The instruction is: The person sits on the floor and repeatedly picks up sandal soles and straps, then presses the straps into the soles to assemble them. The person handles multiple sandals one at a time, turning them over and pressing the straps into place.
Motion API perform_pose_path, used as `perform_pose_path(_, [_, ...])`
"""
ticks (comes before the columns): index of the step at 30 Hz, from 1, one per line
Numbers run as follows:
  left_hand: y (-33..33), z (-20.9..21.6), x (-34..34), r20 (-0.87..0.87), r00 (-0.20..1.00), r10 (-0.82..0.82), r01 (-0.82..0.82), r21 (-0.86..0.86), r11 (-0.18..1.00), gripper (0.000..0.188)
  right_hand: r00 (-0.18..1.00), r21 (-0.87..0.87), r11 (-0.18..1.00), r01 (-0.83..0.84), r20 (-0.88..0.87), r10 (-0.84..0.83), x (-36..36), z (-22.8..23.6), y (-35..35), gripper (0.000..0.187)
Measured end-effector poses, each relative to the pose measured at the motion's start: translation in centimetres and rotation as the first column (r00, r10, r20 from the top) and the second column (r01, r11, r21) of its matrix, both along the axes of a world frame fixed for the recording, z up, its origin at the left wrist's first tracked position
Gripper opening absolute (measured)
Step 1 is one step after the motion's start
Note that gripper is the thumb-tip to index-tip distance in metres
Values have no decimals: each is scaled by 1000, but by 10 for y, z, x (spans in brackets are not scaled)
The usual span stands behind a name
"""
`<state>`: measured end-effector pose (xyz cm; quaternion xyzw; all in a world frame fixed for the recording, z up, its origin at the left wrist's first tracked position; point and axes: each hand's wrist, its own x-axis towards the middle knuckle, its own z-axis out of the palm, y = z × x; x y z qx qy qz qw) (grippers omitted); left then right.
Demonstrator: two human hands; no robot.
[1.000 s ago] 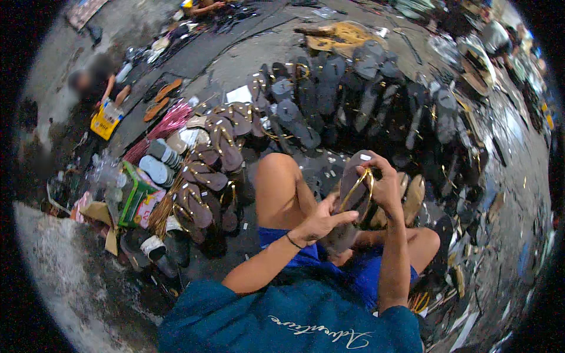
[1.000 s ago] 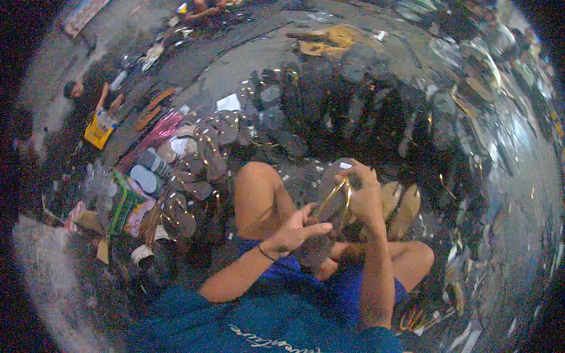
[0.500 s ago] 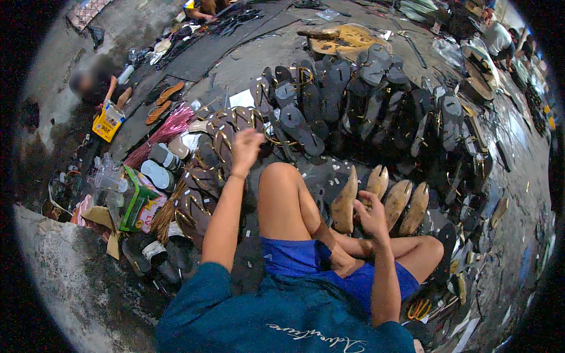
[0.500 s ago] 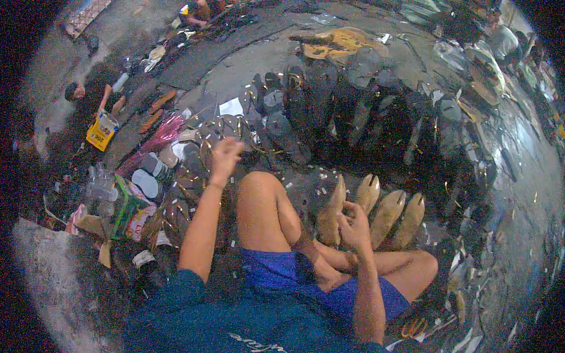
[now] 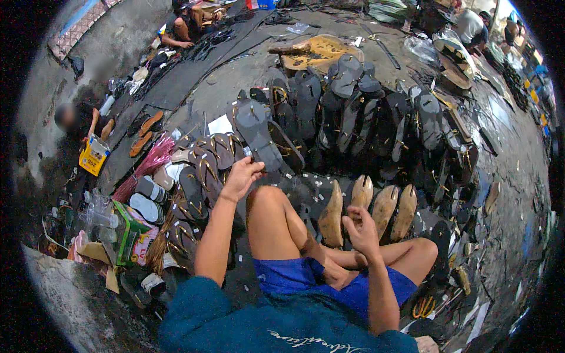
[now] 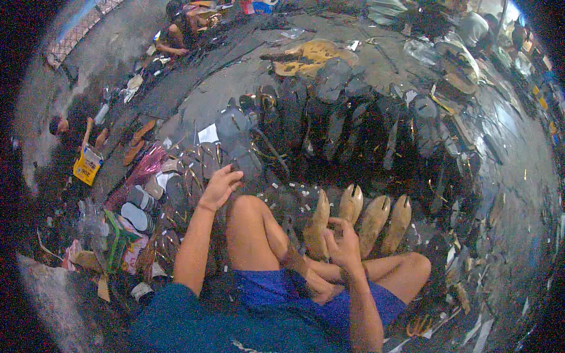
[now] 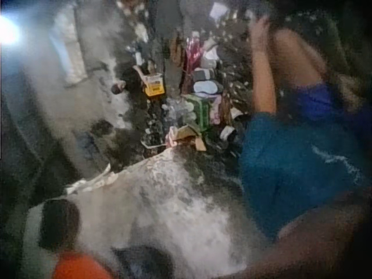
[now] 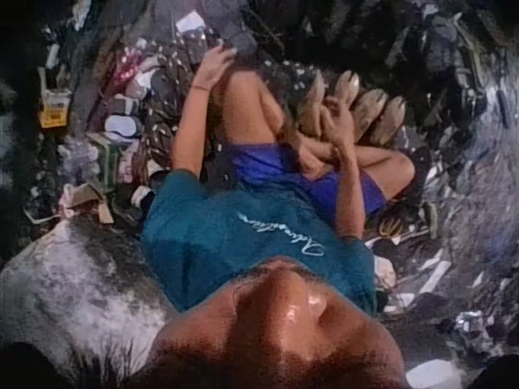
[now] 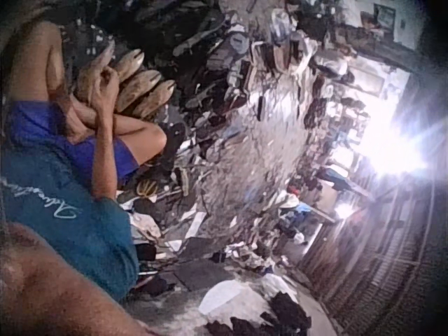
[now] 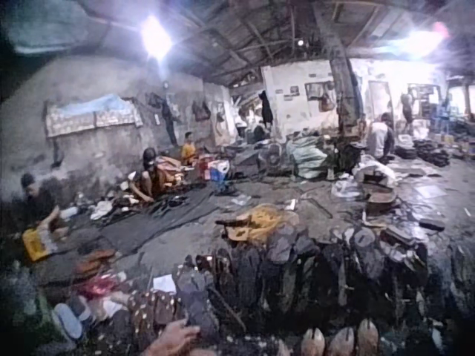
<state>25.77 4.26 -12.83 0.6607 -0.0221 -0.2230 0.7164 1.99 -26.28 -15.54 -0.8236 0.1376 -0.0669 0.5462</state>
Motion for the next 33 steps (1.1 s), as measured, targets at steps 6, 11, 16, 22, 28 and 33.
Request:
perform_pose_path(6, [-84,91,-162,675,572,-467,-163,651,741,34,919,-77,991,108,389,-70,26,94,16,40])
perform_pose_path(11, [-110,112,-215,631,694,-347,173,321,931,51,951,473,880,39,253,-178,-28,92,10,35])
perform_pose_path(16, [-105,118,-224,267,864,-426,447,-21,894,60,988,613,775,-153,109,108,-108,66,44,48])
perform_pose_path(22, [-69,131,-262,498,584,-641,490,414,767,58,864,17,918,-397,344,368,-135,126,26,56])
perform_pose_path(28, [-63,128,-272,518,605,-605,460,393,796,45,847,-141,885,-443,258,465,-140,136,28,62])
perform_pose_path(33, [-55,121,-274,532,613,-584,423,402,812,27,837,-238,856,-459,209,506,-136,140,28,70])
